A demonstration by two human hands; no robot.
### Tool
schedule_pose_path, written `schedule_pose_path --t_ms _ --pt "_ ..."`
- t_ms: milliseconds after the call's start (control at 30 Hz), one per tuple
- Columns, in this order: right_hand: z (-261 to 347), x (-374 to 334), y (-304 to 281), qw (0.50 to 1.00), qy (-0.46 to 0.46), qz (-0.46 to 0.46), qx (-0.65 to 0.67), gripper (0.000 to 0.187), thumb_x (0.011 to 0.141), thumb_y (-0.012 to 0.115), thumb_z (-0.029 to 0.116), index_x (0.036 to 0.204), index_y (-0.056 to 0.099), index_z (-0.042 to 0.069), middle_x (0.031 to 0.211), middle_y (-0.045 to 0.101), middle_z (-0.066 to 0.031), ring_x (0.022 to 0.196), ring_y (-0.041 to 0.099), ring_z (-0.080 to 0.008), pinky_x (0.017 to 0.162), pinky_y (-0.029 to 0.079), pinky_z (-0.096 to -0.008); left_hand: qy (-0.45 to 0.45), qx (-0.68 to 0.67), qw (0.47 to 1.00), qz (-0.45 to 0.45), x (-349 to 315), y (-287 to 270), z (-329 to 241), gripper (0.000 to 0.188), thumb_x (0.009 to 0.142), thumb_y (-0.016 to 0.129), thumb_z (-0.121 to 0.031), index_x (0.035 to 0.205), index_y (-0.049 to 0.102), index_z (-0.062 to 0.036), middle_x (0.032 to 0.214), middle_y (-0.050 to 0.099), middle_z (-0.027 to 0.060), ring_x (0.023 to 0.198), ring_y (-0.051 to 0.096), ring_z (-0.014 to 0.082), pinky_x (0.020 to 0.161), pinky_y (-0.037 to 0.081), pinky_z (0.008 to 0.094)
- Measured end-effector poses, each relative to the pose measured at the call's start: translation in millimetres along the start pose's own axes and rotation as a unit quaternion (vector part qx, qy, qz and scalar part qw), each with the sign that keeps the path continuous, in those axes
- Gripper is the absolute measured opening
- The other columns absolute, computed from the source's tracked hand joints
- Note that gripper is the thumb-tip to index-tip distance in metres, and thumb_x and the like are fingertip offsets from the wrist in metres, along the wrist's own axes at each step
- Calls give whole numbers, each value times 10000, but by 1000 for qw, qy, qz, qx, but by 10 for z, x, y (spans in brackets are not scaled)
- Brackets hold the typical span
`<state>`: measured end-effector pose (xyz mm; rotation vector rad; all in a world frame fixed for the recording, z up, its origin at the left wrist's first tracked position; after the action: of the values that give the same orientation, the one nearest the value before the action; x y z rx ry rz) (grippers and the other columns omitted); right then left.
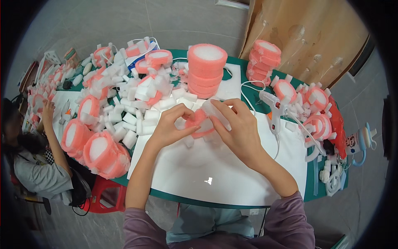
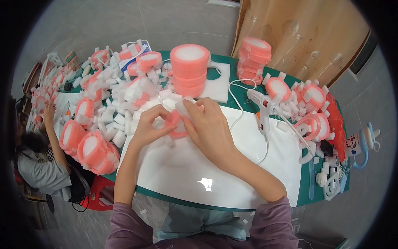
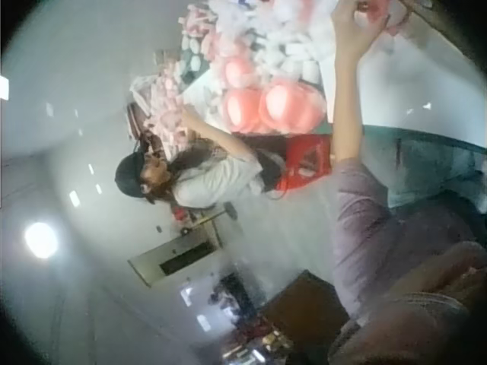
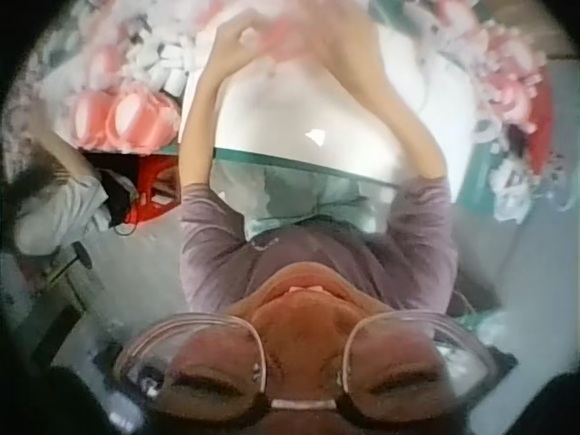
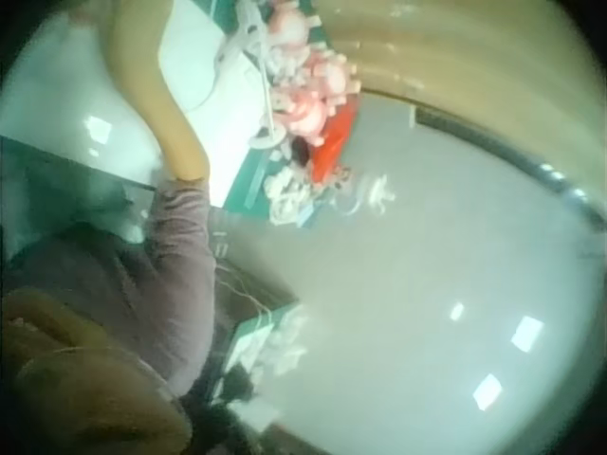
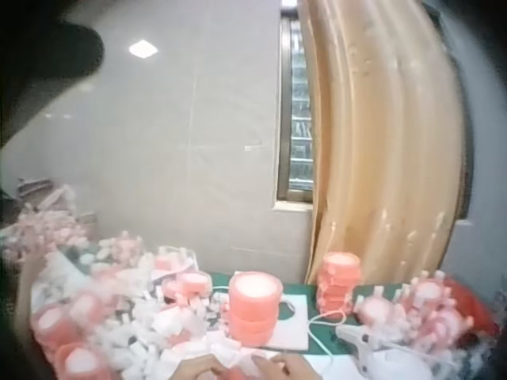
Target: The person assembles foam structures by applying hot glue with a glue gun, attaching foam pieces onto foam rings, and pressing the components together by hand.
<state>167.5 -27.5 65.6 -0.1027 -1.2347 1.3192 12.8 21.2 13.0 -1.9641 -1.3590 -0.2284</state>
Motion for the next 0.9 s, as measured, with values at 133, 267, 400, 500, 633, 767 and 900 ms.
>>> schedule_pose_path --t_ms 133,267,400,500,633,767,900 --pt "-11 -4 61 999 18 42 -7 322 694 588 71 1006 533 13 760 434 -135 701 485 -265 591 415 -339 -14 8 1000 1 -39 -2 -9 224 612 682 -97 761 538 -14 721 524 52 666 510 150 624 424 247" --pt "21 34 60 999 26 47 -7 305 686 596 73 982 555 12 736 428 -134 691 485 -261 576 410 -336 -2 -26 1000 -5 -15 13 -37 199 598 674 -51 726 523 -32 683 512 29 656 470 123 607 381 230" --pt "5 29 112 999 9 45 -26 320 666 609 73 977 565 16 711 425 -128 671 482 -249 551 402 -333 5 -10 1000 -2 -30 20 -11 216 616 677 -94 767 544 -15 725 534 56 662 524 148 617 431 242" --pt "-12 34 162 999 7 46 -24 332 647 620 67 971 573 14 684 414 -116 645 472 -239 539 392 -332 1 -29 1000 -2 -13 -15 51 208 615 673 -87 763 544 -15 727 541 48 664 523 138 619 429 238" --pt "-73 5 210 999 28 37 -6 327 639 620 53 960 579 10 681 399 -113 638 460 -235 541 386 -331 -16 -45 999 8 -12 33 106 217 608 674 -92 764 545 -15 730 544 40 656 508 127 626 420 229" --pt "-55 31 231 999 35 40 6 321 636 617 45 950 578 -5 687 394 -117 654 461 -238 556 390 -333 -51 -66 996 6 -44 27 138 192 615 672 -52 735 525 -19 729 529 20 686 472 102 640 386 219" --pt "-62 32 253 998 37 45 6 322 636 616 46 948 573 -18 698 397 -126 667 465 -247 561 394 -333 -40 -62 997 -15 -38 18 169 291 600 683 -109 835 530 -30 714 524 34 656 484 118 625 413 232"
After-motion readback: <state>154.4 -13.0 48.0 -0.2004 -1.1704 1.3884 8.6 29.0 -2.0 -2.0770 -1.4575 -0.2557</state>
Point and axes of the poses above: each hand's wrist, its own x-axis towards the middle knuckle, its own y-axis out of the palm, z = x × y, the point moved 4 cm from there along x, towards the middle knuckle
